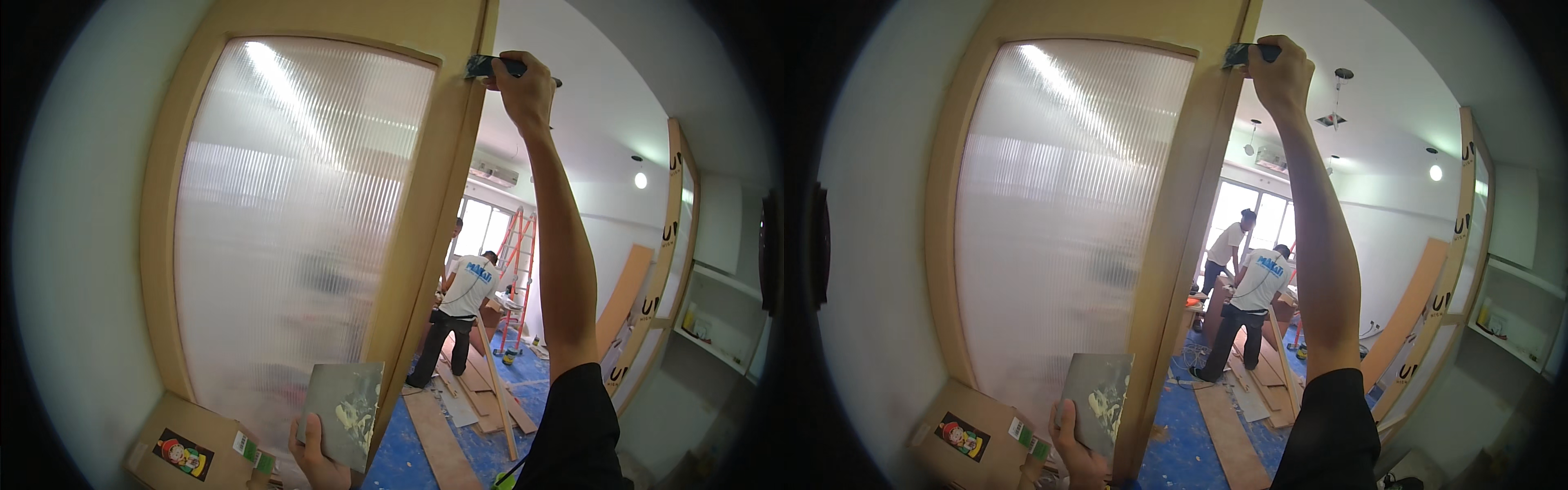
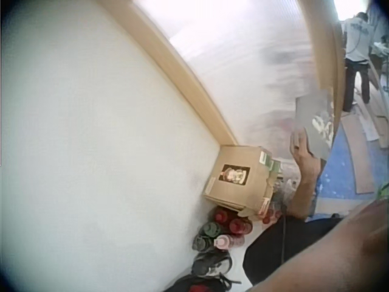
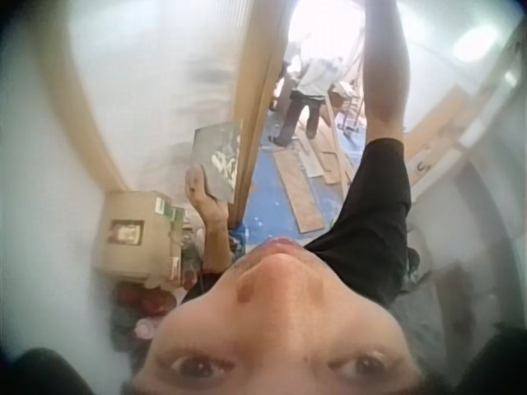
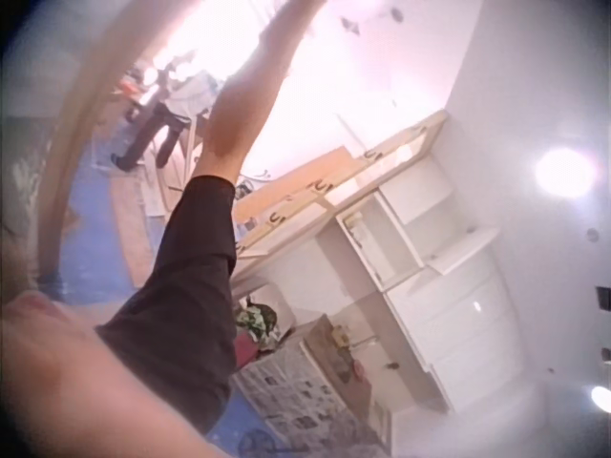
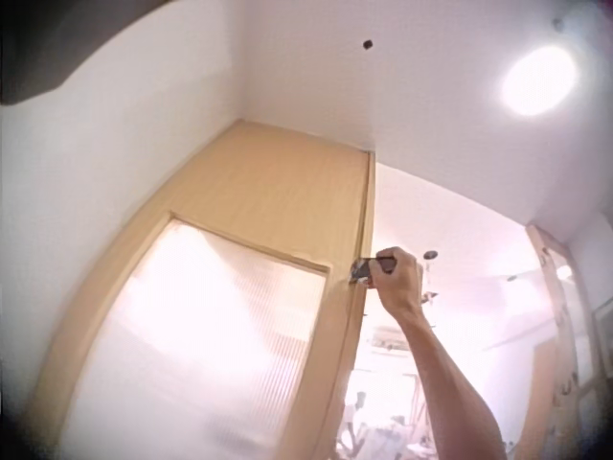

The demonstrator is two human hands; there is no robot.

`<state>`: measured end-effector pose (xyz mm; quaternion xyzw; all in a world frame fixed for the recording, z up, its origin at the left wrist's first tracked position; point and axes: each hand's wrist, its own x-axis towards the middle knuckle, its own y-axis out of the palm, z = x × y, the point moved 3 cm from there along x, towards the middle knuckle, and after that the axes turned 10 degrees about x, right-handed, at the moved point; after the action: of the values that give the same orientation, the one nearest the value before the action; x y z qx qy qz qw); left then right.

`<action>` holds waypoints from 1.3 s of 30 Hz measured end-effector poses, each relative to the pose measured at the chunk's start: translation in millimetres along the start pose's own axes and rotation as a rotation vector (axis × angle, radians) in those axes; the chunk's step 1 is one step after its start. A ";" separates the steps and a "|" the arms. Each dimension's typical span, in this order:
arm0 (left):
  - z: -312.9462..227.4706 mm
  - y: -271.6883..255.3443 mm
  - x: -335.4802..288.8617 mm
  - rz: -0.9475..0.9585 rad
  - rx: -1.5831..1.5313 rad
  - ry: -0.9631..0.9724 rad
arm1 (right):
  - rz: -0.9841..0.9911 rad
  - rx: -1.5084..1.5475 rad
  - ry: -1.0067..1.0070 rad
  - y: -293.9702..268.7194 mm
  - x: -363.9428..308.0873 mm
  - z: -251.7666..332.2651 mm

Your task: The person scoops a white compound from a metal sheet using a putty knife and applies it to the top edge of a wooden door frame. They repeatedly transfer the compound and smooth it along the frame's upper edge while other workers are visible in the background.

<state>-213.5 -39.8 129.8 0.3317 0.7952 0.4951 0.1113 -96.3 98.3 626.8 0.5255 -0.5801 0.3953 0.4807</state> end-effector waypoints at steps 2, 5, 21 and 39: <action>-5.5 0.6 -2.5 -0.007 0.011 -0.009 | -0.007 -0.087 -0.019 0.0 3.2 -2.8; -9.0 3.5 -3.5 0.001 0.022 -0.023 | -0.020 -0.169 -0.008 -2.8 6.3 -5.0; -18.6 9.2 -9.8 -0.004 0.310 0.236 | 0.159 0.017 0.133 -8.1 49.6 -29.9; -8.2 2.4 -1.7 -0.005 0.041 0.022 | 0.271 0.121 -0.020 14.5 55.6 23.2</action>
<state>-215.4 -46.1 135.6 0.3267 0.8072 0.4820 0.0968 -113.2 65.1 676.3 0.4740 -0.6257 0.4856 0.3847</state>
